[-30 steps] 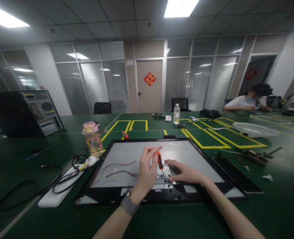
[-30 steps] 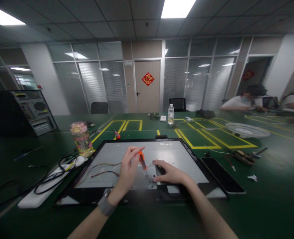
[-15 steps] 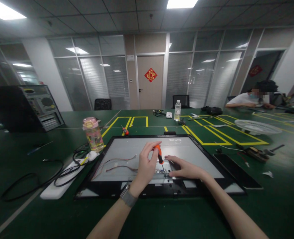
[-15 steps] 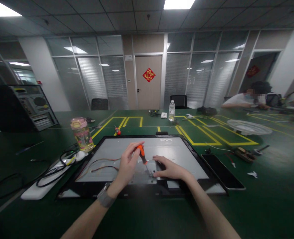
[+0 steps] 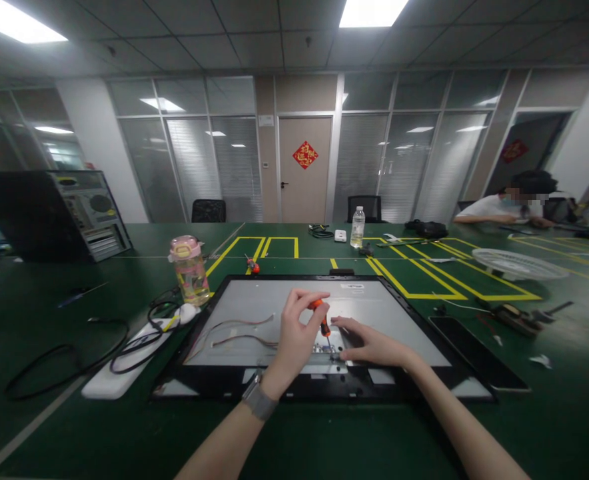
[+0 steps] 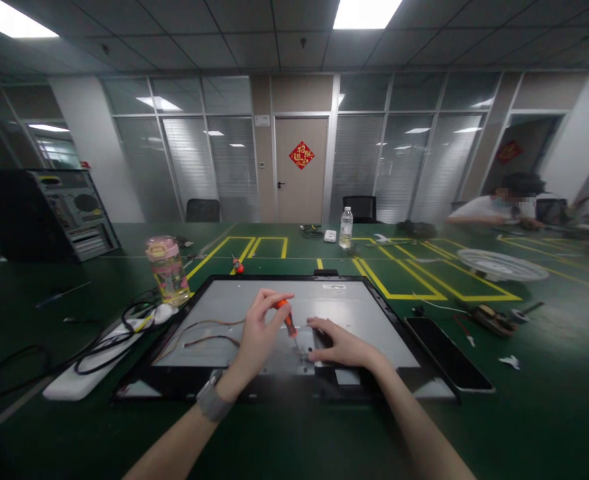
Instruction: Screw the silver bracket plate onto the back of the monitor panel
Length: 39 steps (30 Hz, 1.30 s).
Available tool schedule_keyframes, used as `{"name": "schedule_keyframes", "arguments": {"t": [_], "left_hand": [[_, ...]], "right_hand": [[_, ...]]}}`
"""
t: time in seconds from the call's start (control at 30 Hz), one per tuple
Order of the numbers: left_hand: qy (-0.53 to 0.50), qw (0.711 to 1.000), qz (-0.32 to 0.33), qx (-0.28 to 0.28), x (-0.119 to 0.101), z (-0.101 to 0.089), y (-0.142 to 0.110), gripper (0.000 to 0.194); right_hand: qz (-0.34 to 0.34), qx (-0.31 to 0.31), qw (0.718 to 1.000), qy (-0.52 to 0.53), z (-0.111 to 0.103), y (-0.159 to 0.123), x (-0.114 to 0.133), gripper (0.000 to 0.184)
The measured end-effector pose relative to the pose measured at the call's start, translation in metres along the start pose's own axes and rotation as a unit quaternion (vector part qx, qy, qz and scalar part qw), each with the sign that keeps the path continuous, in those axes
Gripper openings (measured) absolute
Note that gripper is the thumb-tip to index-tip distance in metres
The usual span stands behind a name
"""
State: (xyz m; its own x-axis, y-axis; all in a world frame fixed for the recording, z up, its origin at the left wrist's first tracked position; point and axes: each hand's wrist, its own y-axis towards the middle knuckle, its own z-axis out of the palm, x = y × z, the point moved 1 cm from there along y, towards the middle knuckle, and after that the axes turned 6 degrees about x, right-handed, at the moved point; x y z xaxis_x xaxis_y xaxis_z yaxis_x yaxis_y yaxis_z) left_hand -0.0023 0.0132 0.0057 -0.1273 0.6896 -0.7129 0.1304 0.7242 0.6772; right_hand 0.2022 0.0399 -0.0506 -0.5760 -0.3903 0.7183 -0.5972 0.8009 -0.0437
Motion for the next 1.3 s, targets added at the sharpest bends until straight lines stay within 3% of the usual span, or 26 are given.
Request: {"name": "schedule_keyframes", "arguments": {"t": [0.2,0.4,0.67,0.9,1.07,1.3], "left_hand": [[-0.036,0.999,-0.002,0.02,-0.0016,0.0002,-0.0011,0.025],[-0.005,1.0,0.009,-0.017,0.0007,0.0028,-0.0023,0.015],[-0.041,0.999,0.006,0.013,0.0019,0.0017,-0.0011,0.028],[-0.008,1.0,0.01,0.011,0.0027,0.0021,-0.0024,0.022],[-0.033,0.999,0.001,0.041,0.0008,0.0018,-0.0021,0.03],[0.001,1.0,0.007,0.018,0.003,0.001,-0.0011,0.024]], "right_hand": [[0.007,0.003,1.0,0.0,-0.0004,0.0001,-0.0005,0.077],[0.012,-0.001,1.0,0.001,0.0008,0.0004,-0.0022,0.08],[0.012,0.003,1.0,-0.004,-0.0006,-0.0002,0.002,0.079],[0.006,0.002,1.0,-0.004,0.0002,0.0001,0.0002,0.077],[0.008,0.0,1.0,-0.004,0.0006,0.0002,-0.003,0.077],[0.007,0.003,1.0,-0.005,0.0001,0.0,-0.0039,0.077]]}}
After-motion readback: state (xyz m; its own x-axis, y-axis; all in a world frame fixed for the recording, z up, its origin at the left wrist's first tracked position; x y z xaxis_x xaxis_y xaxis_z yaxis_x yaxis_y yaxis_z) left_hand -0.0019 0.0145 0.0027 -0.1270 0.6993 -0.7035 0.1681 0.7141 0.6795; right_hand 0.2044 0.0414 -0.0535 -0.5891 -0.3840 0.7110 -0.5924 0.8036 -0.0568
